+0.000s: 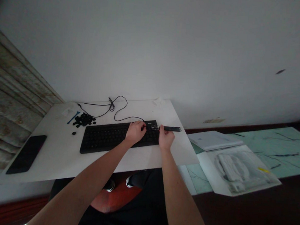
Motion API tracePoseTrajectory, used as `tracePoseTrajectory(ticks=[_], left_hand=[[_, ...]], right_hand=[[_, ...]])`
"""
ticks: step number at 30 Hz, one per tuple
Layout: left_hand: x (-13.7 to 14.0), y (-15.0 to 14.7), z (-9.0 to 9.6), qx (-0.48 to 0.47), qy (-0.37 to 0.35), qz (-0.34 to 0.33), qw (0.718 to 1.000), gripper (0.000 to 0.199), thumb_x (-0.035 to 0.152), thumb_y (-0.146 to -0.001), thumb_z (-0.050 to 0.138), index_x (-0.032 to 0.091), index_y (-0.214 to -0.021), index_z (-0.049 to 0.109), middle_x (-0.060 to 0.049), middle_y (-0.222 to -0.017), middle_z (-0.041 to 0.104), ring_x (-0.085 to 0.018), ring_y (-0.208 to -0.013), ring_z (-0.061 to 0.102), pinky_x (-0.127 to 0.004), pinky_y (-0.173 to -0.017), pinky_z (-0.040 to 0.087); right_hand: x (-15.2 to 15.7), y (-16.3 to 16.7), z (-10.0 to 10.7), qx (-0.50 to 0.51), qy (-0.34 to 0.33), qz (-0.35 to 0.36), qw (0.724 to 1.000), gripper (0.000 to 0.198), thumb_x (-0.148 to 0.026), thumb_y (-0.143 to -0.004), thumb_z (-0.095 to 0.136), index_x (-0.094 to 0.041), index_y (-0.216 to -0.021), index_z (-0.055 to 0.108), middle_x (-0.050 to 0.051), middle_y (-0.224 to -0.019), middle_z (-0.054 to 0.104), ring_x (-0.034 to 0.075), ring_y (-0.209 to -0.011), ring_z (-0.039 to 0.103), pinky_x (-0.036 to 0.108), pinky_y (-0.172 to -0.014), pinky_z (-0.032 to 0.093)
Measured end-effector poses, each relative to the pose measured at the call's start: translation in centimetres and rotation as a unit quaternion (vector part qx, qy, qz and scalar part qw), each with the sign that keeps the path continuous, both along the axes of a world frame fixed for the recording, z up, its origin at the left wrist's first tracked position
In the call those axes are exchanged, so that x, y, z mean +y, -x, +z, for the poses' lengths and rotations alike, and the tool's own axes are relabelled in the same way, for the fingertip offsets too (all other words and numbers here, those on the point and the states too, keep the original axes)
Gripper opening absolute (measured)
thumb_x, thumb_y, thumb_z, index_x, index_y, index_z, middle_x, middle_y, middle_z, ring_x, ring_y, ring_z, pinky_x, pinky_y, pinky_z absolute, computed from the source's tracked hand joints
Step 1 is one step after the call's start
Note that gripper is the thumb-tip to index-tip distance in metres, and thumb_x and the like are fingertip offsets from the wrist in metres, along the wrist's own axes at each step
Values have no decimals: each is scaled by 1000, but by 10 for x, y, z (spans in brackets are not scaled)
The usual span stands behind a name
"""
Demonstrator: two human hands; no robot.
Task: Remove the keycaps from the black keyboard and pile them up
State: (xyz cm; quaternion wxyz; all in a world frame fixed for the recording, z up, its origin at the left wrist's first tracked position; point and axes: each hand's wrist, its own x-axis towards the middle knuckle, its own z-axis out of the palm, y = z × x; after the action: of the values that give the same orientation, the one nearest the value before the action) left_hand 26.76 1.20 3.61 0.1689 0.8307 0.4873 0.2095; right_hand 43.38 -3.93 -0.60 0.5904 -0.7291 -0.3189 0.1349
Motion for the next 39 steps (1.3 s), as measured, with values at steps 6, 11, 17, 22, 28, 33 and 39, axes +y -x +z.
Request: tracePoseTrajectory(ticks=[6,11,17,22,28,33,39], left_hand=[[-1,0,-2,7,-5,-1,1000,17,29,-96,58,22,-107,68,-8,-101,71,-26,-105,63,-40,-97,44],[-1,-1,-3,15,-11,-3,1000,22,34,-96,59,21,-112,66,-9,-105,70,-27,-108,62,-41,-98,43],[-2,-1,-3,30,-21,-9,999,24,33,-97,56,22,-116,65,-10,-113,70,-28,-112,61,-43,-99,42],[-3,0,0,55,-20,-14,998,25,33,-100,51,22,-118,64,-10,-117,69,-28,-113,61,-43,-98,43],[-4,0,4,88,-16,-19,996,30,37,-102,47,24,-125,62,-8,-121,68,-27,-115,59,-43,-100,43],[-4,0,3,91,-17,-21,995,32,41,-102,47,25,-126,62,-8,-120,68,-27,-115,59,-43,-100,42],[-4,0,2,98,-16,-27,995,35,44,-101,49,26,-127,62,-9,-120,67,-28,-115,58,-44,-100,42]], right_hand=[[4,-2,1,132,-74,18,988,42,-58,-72,75,-17,-78,69,8,-70,74,24,-66,72,34,-66,59],[14,-11,21,182,-99,49,977,44,-57,-67,80,-17,-79,67,4,-64,70,20,-59,69,32,-59,58],[31,-12,53,-41,56,210,975,29,-48,-82,71,-19,-82,73,5,-67,73,22,-64,71,31,-64,55],[38,-2,72,-239,144,258,925,23,-37,-89,68,-20,-75,70,5,-65,72,22,-66,71,28,-63,48],[38,5,88,-325,209,307,870,23,-34,-92,66,-17,-76,68,9,-75,74,22,-70,70,26,-61,43],[36,3,91,-312,216,325,866,21,-32,-94,63,-16,-82,71,9,-77,74,22,-72,69,26,-63,44],[37,7,84,-297,192,340,871,13,-26,-92,65,-16,-89,72,9,-82,75,21,-74,69,27,-66,46]])
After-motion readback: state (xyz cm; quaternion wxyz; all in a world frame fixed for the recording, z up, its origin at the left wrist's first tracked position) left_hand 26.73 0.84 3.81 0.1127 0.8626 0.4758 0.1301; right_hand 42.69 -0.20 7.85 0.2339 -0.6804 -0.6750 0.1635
